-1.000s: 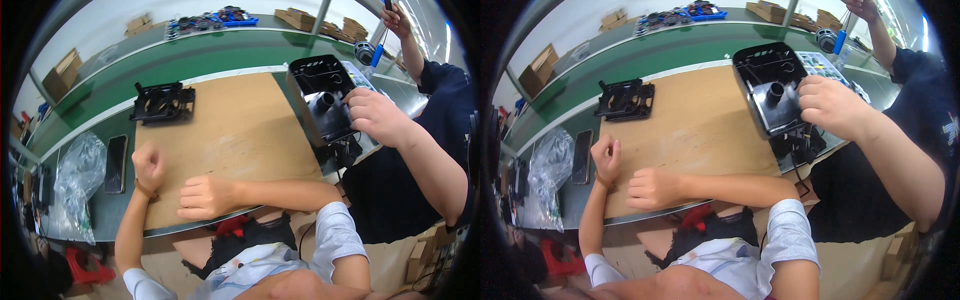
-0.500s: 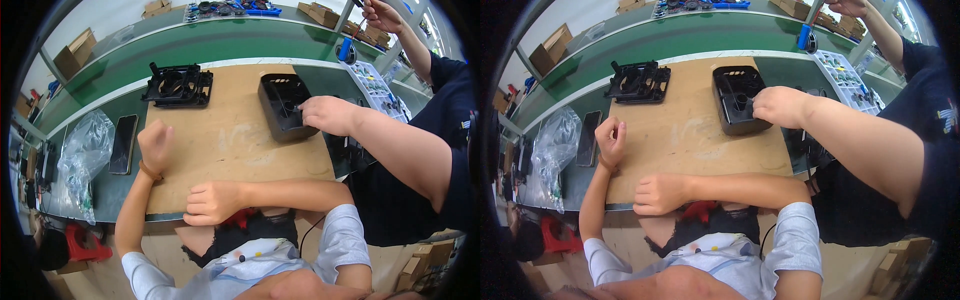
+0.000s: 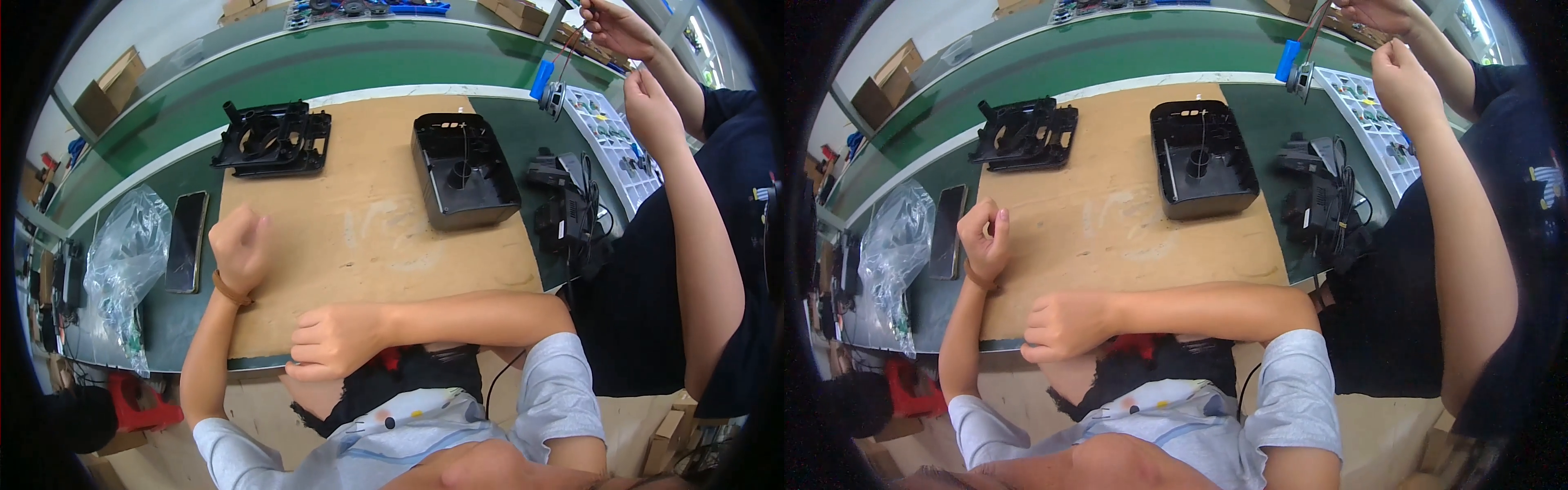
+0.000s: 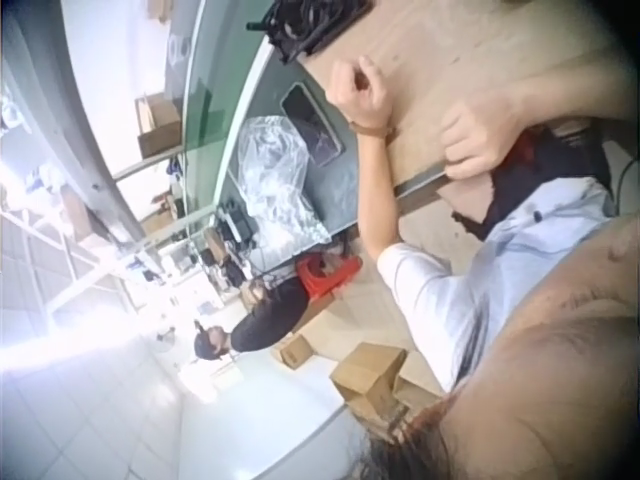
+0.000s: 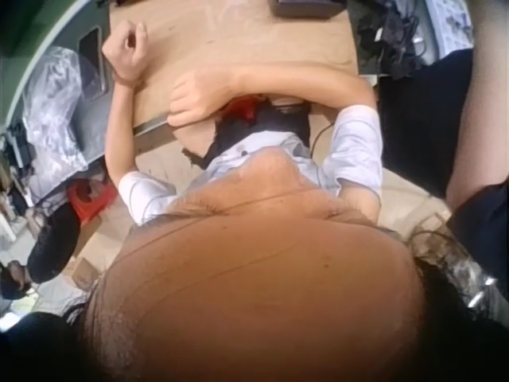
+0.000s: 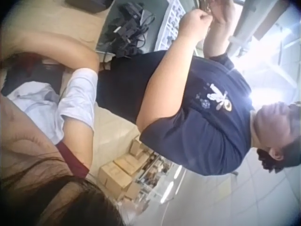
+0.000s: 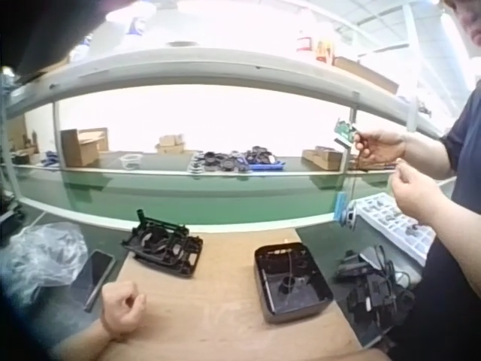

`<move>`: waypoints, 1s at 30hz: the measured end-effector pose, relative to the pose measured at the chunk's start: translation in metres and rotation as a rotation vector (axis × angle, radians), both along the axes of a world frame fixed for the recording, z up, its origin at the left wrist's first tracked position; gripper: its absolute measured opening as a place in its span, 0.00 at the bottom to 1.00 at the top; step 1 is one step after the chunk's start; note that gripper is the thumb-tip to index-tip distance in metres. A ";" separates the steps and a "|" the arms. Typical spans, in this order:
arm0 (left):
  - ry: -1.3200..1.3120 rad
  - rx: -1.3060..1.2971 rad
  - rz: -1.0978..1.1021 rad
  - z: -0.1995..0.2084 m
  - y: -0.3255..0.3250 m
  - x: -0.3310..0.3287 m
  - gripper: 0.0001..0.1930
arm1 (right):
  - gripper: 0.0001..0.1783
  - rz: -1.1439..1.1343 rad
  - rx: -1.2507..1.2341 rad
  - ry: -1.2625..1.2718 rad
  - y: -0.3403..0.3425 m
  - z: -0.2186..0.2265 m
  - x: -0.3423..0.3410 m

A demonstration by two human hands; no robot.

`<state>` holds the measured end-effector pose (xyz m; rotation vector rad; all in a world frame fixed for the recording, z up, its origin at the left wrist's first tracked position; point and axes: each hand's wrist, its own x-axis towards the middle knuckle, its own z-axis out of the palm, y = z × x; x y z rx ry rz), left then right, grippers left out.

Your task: The person assembles small electronic components and wires into a plastic housing by hand.

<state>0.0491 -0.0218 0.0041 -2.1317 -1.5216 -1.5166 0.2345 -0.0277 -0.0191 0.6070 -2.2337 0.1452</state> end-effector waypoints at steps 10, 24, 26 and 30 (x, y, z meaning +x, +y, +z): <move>0.006 -0.038 -0.050 0.002 -0.006 0.003 0.13 | 0.07 -0.008 -0.063 0.002 -0.005 -0.006 -0.003; -0.004 -0.053 -0.078 0.001 -0.003 0.005 0.14 | 0.07 -0.030 -0.184 -0.066 0.002 -0.010 -0.004; -0.010 -0.059 -0.080 0.002 -0.002 0.006 0.14 | 0.07 -0.027 -0.193 -0.061 0.003 -0.010 -0.005; 0.004 -0.066 -0.064 0.002 -0.002 0.004 0.14 | 0.07 -0.020 -0.212 -0.037 0.003 -0.010 -0.007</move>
